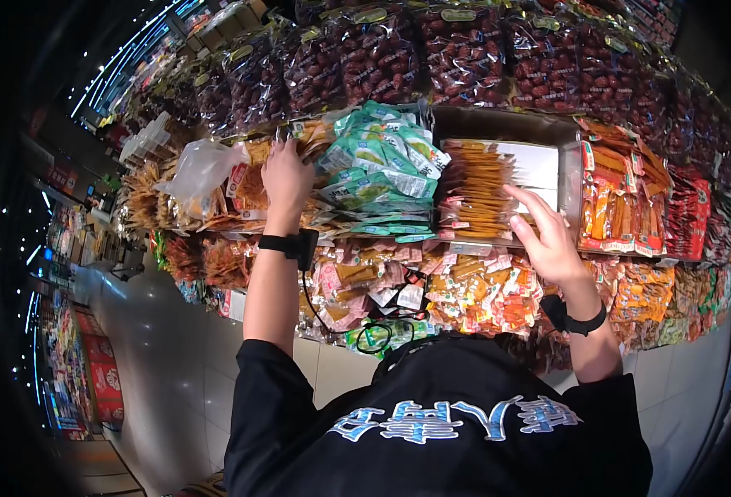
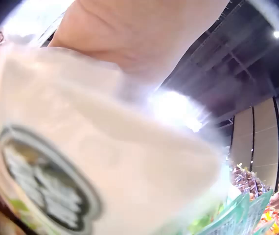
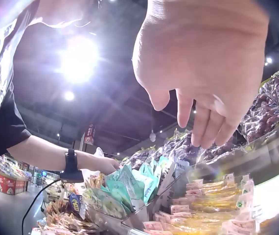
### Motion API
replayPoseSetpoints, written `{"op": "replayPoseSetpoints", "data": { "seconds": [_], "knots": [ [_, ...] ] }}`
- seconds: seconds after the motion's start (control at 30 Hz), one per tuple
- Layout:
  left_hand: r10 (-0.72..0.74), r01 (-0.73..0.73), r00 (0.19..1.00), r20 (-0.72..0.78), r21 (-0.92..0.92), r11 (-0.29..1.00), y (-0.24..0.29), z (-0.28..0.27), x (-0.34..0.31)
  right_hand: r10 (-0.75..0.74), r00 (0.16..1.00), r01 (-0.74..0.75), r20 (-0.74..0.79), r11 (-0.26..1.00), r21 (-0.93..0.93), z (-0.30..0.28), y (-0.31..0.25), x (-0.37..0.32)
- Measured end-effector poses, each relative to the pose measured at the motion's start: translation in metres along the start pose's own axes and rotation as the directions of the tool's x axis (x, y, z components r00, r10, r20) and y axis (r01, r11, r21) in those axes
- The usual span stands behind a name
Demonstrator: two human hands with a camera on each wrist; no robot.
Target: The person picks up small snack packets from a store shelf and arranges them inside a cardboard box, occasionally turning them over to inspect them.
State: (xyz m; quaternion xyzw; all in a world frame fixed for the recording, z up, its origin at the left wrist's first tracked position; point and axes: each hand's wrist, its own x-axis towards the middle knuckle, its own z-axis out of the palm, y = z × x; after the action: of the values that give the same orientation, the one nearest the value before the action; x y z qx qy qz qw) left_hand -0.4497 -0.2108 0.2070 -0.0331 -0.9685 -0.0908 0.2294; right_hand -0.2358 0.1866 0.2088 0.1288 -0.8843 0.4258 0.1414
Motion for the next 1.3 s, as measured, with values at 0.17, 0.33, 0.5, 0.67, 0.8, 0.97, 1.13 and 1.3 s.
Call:
{"op": "replayPoseSetpoints", "data": {
  "seconds": [0.17, 0.33, 0.5, 0.67, 0.8, 0.97, 1.13, 1.3],
  "knots": [
    [-0.113, 0.115, 0.993, -0.033, 0.042, 0.993, 0.001, -0.017, -0.001, -0.006, 1.000, 0.006, -0.017, 1.000, 0.007, -0.002, 0.006, -0.008],
    [-0.232, 0.211, 0.948, -0.216, -0.117, 0.970, -0.004, -0.047, -0.009, 0.029, 0.999, -0.028, -0.016, 0.999, 0.032, 0.000, 0.001, -0.006],
    [-0.398, -0.054, 0.884, -0.244, -0.900, 0.432, -0.020, -0.076, -0.025, -0.046, 0.997, 0.048, -0.065, 0.998, 0.029, 0.004, -0.008, 0.004],
    [-0.289, 0.039, 0.949, 0.125, -0.957, -0.286, 0.022, -0.119, -0.074, -0.214, 0.966, 0.227, -0.143, 0.971, 0.081, 0.010, -0.037, 0.026],
    [-0.143, 0.142, 0.959, 0.244, -0.853, -0.503, 0.077, -0.106, -0.105, -0.397, 0.900, 0.412, -0.179, 0.910, 0.049, 0.031, -0.071, 0.042],
    [0.048, 0.342, 0.924, 0.379, -0.764, -0.547, 0.137, -0.089, -0.136, -0.441, 0.894, 0.425, -0.083, 0.892, -0.155, 0.049, -0.096, 0.042],
    [0.130, 0.437, 0.889, 0.439, -0.727, -0.530, 0.160, -0.066, -0.157, -0.316, 0.942, 0.279, -0.111, 0.924, -0.260, 0.051, -0.071, 0.030],
    [0.123, 0.491, 0.865, 0.486, -0.773, -0.402, 0.194, -0.053, -0.177, -0.076, 0.987, 0.075, -0.141, 0.997, -0.013, 0.045, -0.047, 0.013]
  ]
}}
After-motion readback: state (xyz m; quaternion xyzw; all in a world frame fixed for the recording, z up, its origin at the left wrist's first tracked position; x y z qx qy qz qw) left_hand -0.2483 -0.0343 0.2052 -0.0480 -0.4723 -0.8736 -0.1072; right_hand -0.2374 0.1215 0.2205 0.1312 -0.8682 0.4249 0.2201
